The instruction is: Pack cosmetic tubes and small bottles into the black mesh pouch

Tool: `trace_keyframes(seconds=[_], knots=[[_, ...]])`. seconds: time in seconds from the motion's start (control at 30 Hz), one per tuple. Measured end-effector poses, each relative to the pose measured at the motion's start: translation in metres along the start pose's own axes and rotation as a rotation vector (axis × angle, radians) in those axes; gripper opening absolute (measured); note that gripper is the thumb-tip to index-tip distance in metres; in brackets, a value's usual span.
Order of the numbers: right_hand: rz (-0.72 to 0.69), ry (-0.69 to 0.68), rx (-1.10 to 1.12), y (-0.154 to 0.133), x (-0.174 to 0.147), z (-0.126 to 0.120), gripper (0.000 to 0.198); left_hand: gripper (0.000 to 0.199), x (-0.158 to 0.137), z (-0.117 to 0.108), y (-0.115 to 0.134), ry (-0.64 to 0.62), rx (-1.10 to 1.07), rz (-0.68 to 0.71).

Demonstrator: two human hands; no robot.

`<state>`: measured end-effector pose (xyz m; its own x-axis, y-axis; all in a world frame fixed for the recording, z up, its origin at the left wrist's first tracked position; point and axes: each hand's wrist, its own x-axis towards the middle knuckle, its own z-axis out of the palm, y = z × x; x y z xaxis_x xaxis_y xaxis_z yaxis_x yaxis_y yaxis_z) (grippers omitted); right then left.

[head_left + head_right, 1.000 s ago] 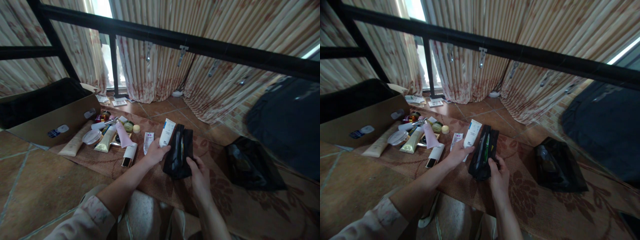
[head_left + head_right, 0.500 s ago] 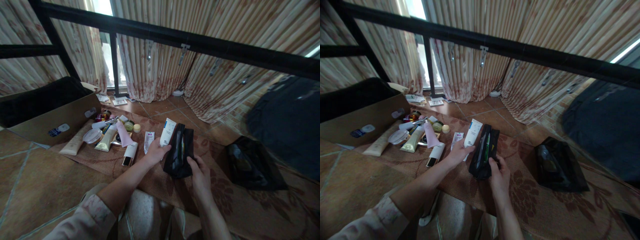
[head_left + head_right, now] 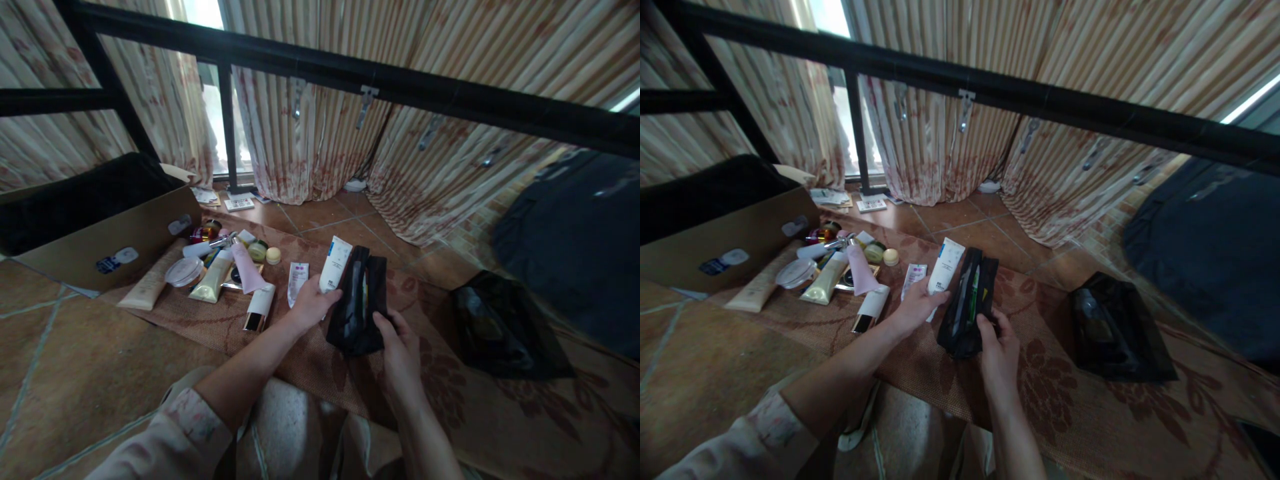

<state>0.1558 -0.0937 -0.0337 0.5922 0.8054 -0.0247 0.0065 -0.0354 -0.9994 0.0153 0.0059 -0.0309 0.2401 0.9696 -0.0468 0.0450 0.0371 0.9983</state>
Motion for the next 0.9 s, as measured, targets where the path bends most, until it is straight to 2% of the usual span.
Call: trace_keyframes(seconds=[0.9], knots=[[-0.002, -0.013, 0.023, 0.0014, 0.0007, 0.0002, 0.04, 0.011, -0.0007, 0.0008, -0.0012, -0.003, 0.034, -0.012]])
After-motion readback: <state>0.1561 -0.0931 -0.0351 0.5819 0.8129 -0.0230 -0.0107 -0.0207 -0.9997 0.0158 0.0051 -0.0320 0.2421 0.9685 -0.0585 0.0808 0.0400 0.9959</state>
